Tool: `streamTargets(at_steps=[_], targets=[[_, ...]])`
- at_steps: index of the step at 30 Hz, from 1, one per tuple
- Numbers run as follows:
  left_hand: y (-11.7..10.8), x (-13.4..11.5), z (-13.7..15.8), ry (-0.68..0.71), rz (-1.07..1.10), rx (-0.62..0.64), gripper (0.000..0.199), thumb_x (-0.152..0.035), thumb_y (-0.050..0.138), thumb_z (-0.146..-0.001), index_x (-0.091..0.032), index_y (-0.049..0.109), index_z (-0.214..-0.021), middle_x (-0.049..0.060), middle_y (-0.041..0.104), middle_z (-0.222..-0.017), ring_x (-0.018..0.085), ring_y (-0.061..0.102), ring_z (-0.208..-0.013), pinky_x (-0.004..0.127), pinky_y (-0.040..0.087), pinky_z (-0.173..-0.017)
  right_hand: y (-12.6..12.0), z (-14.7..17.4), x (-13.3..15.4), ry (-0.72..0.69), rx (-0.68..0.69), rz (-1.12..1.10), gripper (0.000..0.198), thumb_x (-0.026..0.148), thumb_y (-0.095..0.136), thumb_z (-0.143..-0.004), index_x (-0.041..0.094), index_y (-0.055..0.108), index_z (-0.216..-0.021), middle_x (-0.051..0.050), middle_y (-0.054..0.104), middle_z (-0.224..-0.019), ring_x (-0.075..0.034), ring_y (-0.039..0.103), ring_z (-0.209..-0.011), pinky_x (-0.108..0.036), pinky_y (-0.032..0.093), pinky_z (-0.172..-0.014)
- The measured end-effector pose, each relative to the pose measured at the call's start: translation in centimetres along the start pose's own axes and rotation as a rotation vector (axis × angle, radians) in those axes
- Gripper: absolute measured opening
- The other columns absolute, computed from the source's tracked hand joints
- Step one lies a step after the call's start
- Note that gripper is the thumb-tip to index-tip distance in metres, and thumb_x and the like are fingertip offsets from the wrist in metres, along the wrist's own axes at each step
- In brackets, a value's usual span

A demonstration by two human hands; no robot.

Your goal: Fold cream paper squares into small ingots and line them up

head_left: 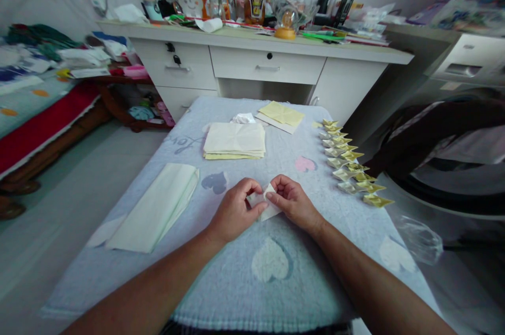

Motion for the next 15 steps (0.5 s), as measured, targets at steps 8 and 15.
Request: streamTargets(at_steps=[8, 15], targets=[[0.18, -0.15, 0.04, 0.026, -0.034, 0.021, 0.01, -0.027, 0.055, -0.086, -0.019, 0.055, -0.08, -0.002, 0.057, -0.075, 0.012, 0.051, -0.066, 0.023, 0.039, -0.063, 0.01, -0.13, -0.78, 0.041, 0.014, -0.029, 0.037, 0.05, 0.072, -0.074, 0.019, 0.052, -0.079, 0.005, 0.052, -0.063, -0.007, 0.042, -0.051, -0.02, 0.032, -0.048], [0.22, 0.35, 0.11, -0.03, 0.121, 0.018, 0.018, -0.034, 0.054, -0.088, -0.018, 0.055, -0.08, -0.003, 0.051, -0.071, 0.011, 0.046, -0.063, 0.022, 0.035, -0.059, -0.05, -0.26, -0.95, 0.029, 0.016, 0.026, 0.037, 0.048, 0.073, -0.073, 0.019, 0.051, -0.077, 0.006, 0.049, -0.061, -0.007, 0.039, -0.051, -0.02, 0.03, -0.047]])
Point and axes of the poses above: each hand's wrist, its own z-axis away from the middle knuckle, its own y-axis out of the palm, x = y × z, the point moved 7 cm from there along -z, towards the middle knuckle
